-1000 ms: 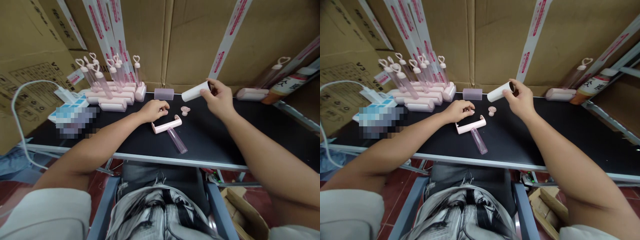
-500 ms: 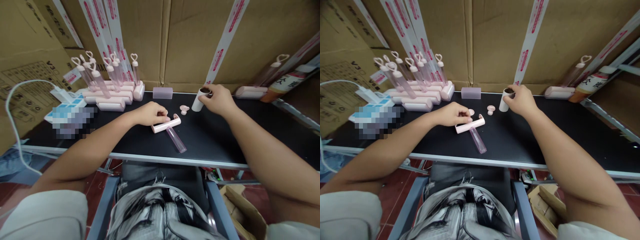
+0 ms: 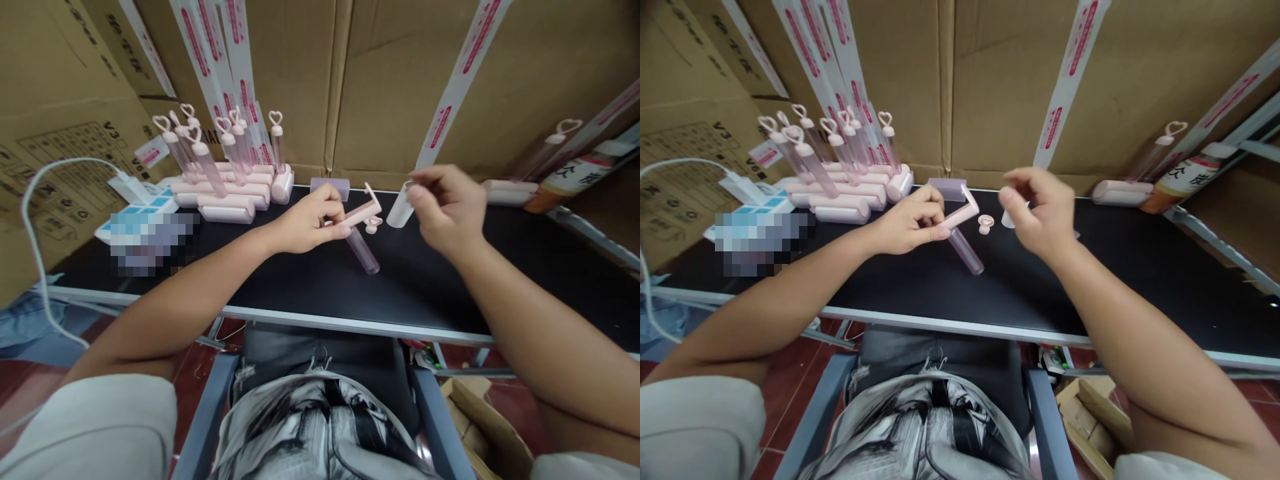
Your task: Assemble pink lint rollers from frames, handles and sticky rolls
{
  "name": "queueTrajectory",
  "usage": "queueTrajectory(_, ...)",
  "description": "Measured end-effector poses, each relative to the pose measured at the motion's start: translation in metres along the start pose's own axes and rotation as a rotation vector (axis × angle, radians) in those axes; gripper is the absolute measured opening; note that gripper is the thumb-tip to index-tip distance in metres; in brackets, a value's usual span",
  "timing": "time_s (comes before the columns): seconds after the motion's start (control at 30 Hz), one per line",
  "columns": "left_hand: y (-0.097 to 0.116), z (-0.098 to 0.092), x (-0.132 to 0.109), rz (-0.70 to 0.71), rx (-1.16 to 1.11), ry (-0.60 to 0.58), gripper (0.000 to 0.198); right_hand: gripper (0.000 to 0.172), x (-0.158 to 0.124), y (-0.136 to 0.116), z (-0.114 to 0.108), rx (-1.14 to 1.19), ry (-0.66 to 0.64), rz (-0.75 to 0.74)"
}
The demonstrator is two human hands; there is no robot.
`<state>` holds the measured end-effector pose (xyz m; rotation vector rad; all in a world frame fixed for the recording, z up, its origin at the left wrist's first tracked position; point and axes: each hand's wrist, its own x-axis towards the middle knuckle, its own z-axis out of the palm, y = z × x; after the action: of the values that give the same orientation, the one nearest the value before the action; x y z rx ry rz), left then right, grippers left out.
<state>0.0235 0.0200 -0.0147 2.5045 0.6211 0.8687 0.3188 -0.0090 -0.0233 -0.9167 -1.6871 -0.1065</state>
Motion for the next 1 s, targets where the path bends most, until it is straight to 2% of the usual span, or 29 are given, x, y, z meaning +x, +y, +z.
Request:
queueTrajectory(0.07, -0.001, 0.003, 0.0, 0.076, 0.009, 0.114, 0.048, 0.045, -0.007, -0.016, 0.007, 0.037, -0.234, -0.034)
queueTrajectory(0.13, 0.0, 0.007, -0.001, 0.137, 0.0, 0.168, 0.052, 0.048, -0.012, -0.024, 0.013, 0.05, -0.442, -0.094)
queueTrajectory(0.17, 0.002, 0.008, -0.001, 0.15, -0.024, 0.184, 0.052, 0.048, -0.013, -0.024, 0.015, 0.059, -0.503, -0.13)
queueTrajectory(0.23, 0.007, 0.01, -0.002, 0.108, -0.146, 0.176, 0.052, 0.049, -0.014, -0.023, 0.015, 0.073, -0.536, -0.195)
queueTrajectory(0.3, 0.012, 0.009, -0.003, -0.002, -0.342, 0.077, 0.057, 0.049, -0.013, -0.021, 0.013, 0.078, -0.522, -0.248)
queueTrajectory(0.43, 0.017, 0.004, -0.005, -0.183, -0.671, -0.235, 0.056, 0.04, -0.014, -0.02, 0.014, 0.146, -0.554, -0.319)
queueTrajectory(0.6, 0.013, 0.008, -0.008, -0.362, -1.008, -0.48, 0.074, 0.035, -0.017, -0.019, 0.022, 0.258, -0.576, -0.359)
queueTrajectory(0.67, 0.01, 0.014, -0.008, -0.39, -1.096, -0.521, 0.078, 0.038, -0.015, -0.019, 0.022, 0.248, -0.586, -0.366)
queueTrajectory(0.87, 0.007, 0.031, -0.002, -0.25, -1.072, -0.323, 0.063, 0.053, -0.011, -0.03, 0.018, 0.11, -0.596, -0.306)
queueTrajectory(0.93, 0.012, 0.026, 0.0, -0.21, -1.052, -0.226, 0.064, 0.058, -0.01, -0.031, 0.014, -0.016, -0.54, -0.213)
queueTrajectory(1.0, 0.017, 0.013, 0.002, -0.173, -1.025, -0.092, 0.064, 0.061, -0.007, -0.027, 0.008, -0.158, -0.446, -0.076)
